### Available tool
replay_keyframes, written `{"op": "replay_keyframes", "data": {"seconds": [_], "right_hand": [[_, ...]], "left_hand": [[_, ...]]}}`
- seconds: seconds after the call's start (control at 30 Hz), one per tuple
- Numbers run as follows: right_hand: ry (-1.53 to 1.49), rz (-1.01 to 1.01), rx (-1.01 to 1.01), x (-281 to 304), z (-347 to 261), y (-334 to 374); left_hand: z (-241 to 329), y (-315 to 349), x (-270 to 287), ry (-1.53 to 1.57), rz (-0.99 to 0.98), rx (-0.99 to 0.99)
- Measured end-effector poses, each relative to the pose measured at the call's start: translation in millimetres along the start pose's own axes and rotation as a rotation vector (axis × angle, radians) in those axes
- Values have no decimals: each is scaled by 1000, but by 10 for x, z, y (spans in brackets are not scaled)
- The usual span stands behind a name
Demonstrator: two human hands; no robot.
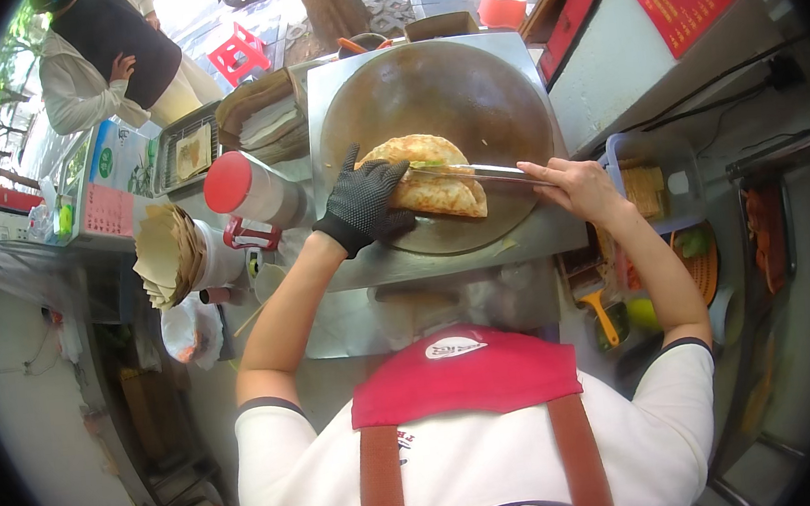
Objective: The person cooks a thin crepe on a flat griddle, flips it, and spreads sauce. They add shredded vegetables, lettuce, and a bread slice, then fold the crepe into a wrap and place it in a paper cone.
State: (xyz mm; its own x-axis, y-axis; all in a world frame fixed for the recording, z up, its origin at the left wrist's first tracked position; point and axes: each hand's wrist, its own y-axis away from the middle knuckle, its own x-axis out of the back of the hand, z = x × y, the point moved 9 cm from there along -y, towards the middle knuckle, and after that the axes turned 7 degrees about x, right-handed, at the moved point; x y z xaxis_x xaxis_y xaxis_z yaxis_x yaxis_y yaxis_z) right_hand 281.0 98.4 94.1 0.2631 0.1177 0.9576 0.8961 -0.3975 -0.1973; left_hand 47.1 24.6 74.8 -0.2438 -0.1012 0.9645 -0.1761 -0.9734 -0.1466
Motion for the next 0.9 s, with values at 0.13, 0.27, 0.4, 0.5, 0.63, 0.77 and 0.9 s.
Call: {"op": "replay_keyframes", "data": {"seconds": [0.13, 0.27, 0.4, 0.5, 0.63, 0.77, 0.9], "right_hand": [[-90, 8, -56, -7, 16, 47], [-365, 16, -207, 134, 127, 204], [-202, -126, -197, 483, -192, 186], [48, -144, -104, 544, -361, 146], [142, -185, -105, 453, -306, 147], [25, -237, -130, 448, -160, 77], [-245, -328, -198, 349, 101, -16]], "left_hand": [[-61, -99, -84, -30, -55, 6], [13, -171, -63, -54, -115, -113], [21, -333, -119, -136, -387, -50], [-38, -444, -185, -170, -451, -101], [-17, -599, -182, -137, -614, -102], [-68, -699, -242, -47, -783, -108], [-193, -779, -371, 17, -901, -57]]}}
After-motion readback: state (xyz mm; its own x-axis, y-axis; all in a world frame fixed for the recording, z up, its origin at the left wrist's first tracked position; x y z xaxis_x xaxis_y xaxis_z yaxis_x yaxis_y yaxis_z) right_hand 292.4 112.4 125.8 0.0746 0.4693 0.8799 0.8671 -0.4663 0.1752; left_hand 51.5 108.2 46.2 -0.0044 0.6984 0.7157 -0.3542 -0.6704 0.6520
